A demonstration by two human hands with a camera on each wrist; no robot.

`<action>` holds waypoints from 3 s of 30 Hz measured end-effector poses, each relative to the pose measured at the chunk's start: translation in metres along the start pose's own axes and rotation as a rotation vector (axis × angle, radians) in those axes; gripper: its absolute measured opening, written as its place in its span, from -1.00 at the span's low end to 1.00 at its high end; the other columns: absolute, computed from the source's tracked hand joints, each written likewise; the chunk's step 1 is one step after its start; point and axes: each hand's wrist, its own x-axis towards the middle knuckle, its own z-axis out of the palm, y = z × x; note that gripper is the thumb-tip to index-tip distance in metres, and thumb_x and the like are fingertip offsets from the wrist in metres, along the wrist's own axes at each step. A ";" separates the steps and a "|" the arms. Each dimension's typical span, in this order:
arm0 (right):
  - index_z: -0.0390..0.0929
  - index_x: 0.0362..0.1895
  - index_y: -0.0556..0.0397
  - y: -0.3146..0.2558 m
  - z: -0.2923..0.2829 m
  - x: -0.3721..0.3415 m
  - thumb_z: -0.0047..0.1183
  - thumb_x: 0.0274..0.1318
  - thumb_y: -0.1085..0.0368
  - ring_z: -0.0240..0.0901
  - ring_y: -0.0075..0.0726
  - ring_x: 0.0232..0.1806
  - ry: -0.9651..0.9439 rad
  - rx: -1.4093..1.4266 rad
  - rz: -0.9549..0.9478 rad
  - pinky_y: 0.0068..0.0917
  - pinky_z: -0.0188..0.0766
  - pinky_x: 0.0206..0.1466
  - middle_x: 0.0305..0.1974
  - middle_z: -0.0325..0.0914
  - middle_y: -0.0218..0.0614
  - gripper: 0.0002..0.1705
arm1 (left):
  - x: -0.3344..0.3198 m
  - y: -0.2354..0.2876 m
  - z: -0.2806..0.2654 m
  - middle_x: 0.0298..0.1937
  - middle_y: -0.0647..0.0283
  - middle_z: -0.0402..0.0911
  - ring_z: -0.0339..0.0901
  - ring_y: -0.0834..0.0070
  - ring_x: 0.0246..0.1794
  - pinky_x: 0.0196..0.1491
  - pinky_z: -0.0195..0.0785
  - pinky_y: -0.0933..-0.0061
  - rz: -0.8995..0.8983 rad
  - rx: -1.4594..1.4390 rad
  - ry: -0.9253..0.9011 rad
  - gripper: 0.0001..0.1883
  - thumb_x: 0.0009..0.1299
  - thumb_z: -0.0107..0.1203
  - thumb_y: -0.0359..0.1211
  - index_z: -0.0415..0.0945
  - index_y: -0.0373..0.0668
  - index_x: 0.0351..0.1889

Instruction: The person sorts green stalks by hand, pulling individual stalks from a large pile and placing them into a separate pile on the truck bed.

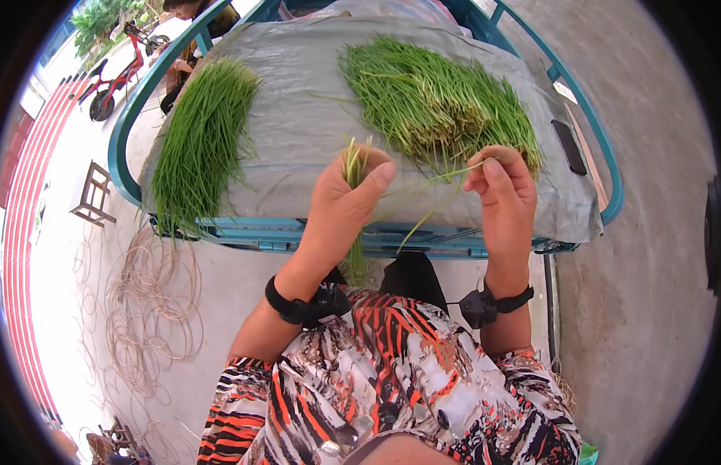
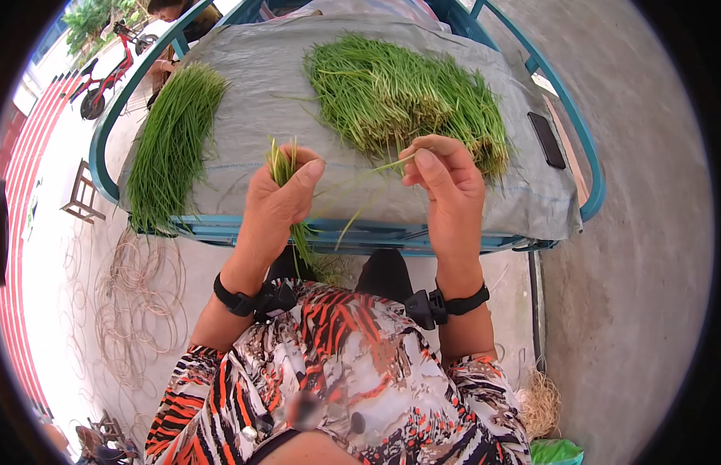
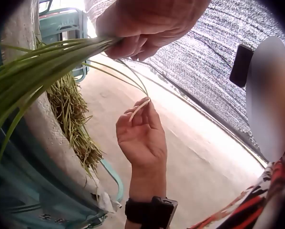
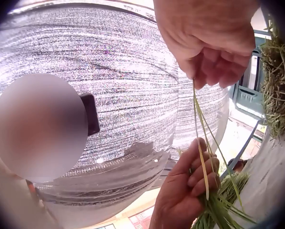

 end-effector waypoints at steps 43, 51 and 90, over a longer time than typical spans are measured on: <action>0.41 0.03 0.12 0.011 -0.006 -0.011 0.08 0.13 0.40 0.36 -0.59 -0.36 -0.121 0.014 0.192 -0.62 0.31 -0.24 -0.37 0.41 -0.47 -0.65 | 0.010 -0.026 -0.007 -0.46 0.50 0.43 0.12 0.84 -0.69 -0.67 -0.12 0.73 -0.213 -0.002 -0.206 -0.82 0.40 0.10 -0.29 0.54 -0.21 -0.18; 0.40 0.03 0.14 0.003 -0.019 -0.015 0.10 0.10 0.41 0.34 -0.58 -0.38 -0.252 0.131 0.015 -0.57 0.32 -0.25 -0.38 0.42 -0.46 -0.63 | 0.012 -0.027 -0.008 -0.51 0.51 0.40 0.07 0.83 -0.71 -0.68 -0.18 0.69 -0.225 0.000 -0.110 -0.82 0.39 0.10 -0.29 0.52 -0.21 -0.22; 0.52 -0.23 0.14 0.026 -0.003 -0.007 0.13 0.09 0.39 0.36 -0.69 -0.45 -0.298 -0.442 0.214 -0.68 0.32 -0.39 -0.41 0.52 -0.48 -0.85 | 0.003 -0.024 -0.016 -0.61 0.58 0.24 0.10 0.82 -0.66 -0.62 -0.09 0.70 -0.209 0.200 -0.312 -0.85 0.39 0.08 -0.29 0.47 -0.16 -0.24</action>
